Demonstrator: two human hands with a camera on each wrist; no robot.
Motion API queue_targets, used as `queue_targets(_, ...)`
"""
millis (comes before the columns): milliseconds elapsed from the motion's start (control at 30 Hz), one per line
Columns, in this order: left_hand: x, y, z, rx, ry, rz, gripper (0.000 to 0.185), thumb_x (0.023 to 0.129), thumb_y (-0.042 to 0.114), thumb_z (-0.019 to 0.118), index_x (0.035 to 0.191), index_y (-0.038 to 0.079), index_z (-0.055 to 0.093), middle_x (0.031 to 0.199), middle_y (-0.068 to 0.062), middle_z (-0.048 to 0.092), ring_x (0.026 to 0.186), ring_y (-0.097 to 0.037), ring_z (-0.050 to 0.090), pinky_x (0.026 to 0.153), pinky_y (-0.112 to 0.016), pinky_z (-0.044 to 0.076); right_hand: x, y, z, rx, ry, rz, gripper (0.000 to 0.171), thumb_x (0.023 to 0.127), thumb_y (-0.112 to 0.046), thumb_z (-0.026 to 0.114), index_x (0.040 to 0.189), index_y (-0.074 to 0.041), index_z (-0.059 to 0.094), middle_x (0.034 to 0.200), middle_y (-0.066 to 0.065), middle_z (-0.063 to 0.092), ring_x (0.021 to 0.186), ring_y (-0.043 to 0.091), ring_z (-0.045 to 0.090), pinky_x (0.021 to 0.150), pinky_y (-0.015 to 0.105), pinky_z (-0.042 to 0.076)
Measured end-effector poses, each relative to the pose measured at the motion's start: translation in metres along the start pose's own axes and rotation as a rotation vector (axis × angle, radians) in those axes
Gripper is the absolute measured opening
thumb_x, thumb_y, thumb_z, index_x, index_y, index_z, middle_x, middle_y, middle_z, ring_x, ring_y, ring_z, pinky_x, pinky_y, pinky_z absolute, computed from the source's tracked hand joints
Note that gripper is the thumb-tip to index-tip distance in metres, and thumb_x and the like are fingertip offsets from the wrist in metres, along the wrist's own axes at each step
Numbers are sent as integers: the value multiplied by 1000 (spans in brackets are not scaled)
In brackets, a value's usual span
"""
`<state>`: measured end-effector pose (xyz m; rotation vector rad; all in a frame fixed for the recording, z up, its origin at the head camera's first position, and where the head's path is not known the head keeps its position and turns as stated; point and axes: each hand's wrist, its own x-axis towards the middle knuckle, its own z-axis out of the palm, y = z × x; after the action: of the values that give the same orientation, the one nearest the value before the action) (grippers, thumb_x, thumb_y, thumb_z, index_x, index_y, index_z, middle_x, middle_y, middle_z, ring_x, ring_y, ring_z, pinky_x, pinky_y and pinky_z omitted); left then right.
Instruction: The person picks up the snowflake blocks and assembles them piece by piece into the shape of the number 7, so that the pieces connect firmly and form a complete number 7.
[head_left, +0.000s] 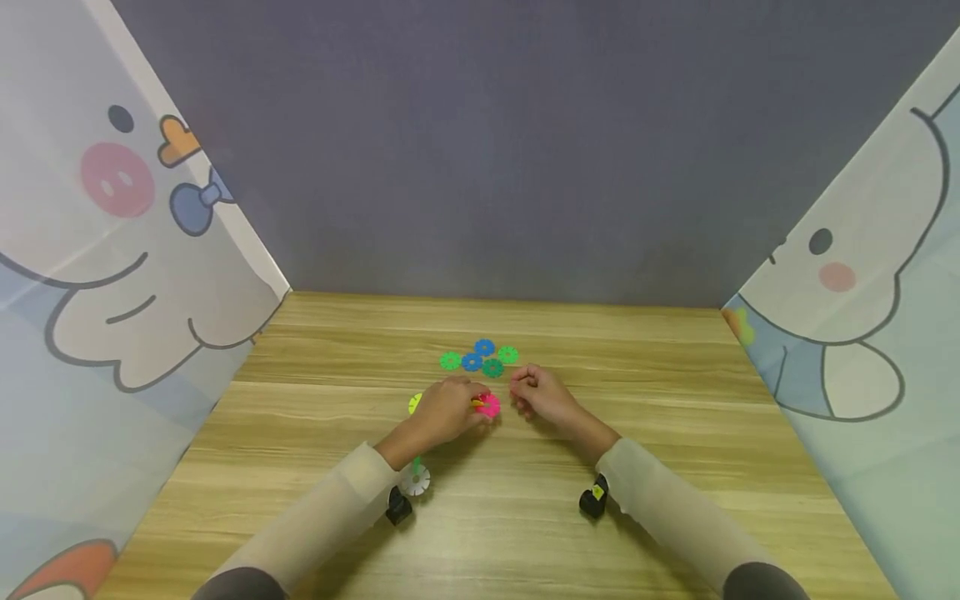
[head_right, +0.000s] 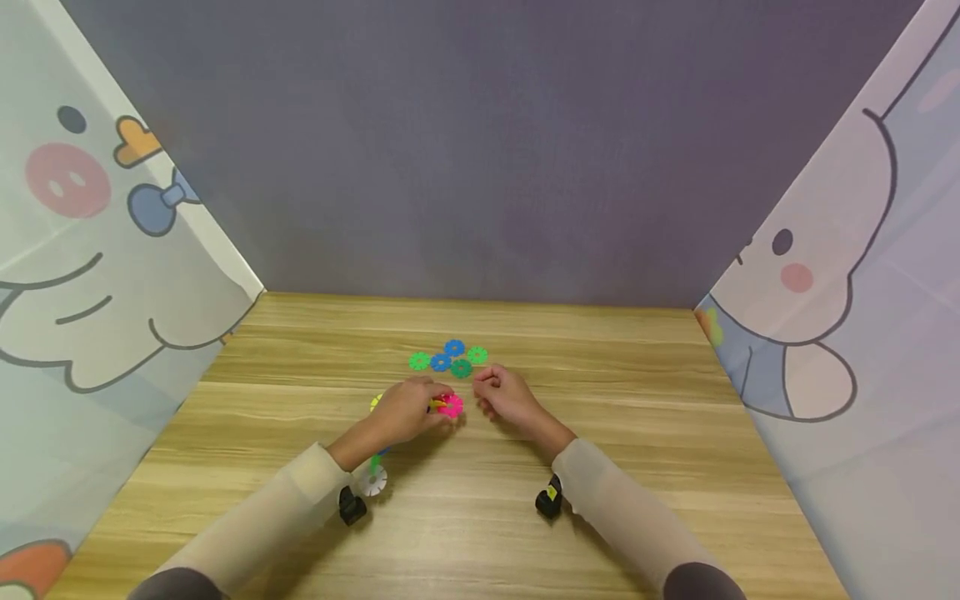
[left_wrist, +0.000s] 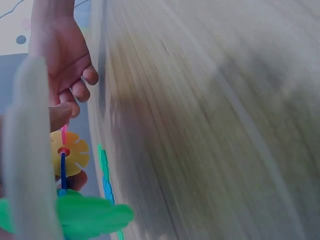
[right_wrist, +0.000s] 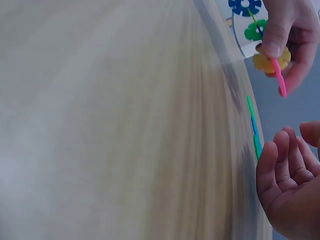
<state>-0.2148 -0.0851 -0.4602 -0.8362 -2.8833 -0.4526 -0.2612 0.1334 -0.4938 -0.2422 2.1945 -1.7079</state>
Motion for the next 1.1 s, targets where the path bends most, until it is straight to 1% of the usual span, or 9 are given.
queue_targets(133,-2,0,-2,-2,2,1,42,84,35,84,117,11,75,99,-3,75,88,-20,70,72,-33,61,8,-4,-2,-82,42,-47,20,103,-10,57,117,4,59,84,9,64,66,16,55,54,23,49)
queue_targets(233,-2,0,-3,-2,3,-4,42,83,35,85,116,10,75,99,-4,75,88,-20,70,72,-33,61,15,-7,-4,-186,79,-85,20,102,-13,58,116,1,62,88,12,65,68,16,56,56,24,48)
queue_targets(400,-3,-3,-1,6,-1,-7,42,83,35,85,116,12,75,101,-4,76,89,-19,70,72,-33,61,28,-5,-7,-327,165,-114,20,100,-14,59,114,-2,64,102,11,66,86,19,61,72,29,52)
queue_targets(500,-3,-4,-1,8,-4,2,41,84,34,85,116,12,75,102,-4,76,89,-20,71,73,-33,61,37,-4,-10,-414,200,-136,22,98,-14,59,115,-2,66,103,11,68,93,21,63,81,32,54)
queue_targets(633,-4,-4,-1,14,-6,-1,40,84,34,84,117,12,75,103,-4,76,91,-20,71,74,-34,61,47,-5,-12,-528,210,-172,25,95,-12,60,116,0,67,98,10,68,84,19,61,78,33,53)
queue_targets(767,-3,-4,1,26,-7,5,40,84,34,85,116,12,75,102,-3,77,90,-19,71,73,-32,61,55,-5,-12,-621,200,-187,29,94,-10,61,119,3,66,88,8,66,70,16,54,74,34,52)
queue_targets(867,-3,-4,2,33,-9,10,40,84,34,84,116,12,75,101,-2,77,88,-18,70,72,-31,61,59,-4,-12,-702,189,-183,33,94,-12,63,123,4,65,83,9,67,68,17,55,80,39,56)
queue_targets(1000,-3,-3,3,33,-3,10,40,84,36,84,116,12,76,99,-2,76,85,-17,70,70,-30,60,63,-1,-11,-805,179,-189,37,95,-13,64,126,6,64,95,17,73,84,25,65,94,47,57)
queue_targets(1100,-3,-3,5,34,-7,3,41,84,36,85,116,13,76,98,-2,76,85,-17,70,71,-31,60,66,0,-9,-841,182,-182,36,94,-13,66,125,6,65,108,20,73,100,31,68,98,49,56)
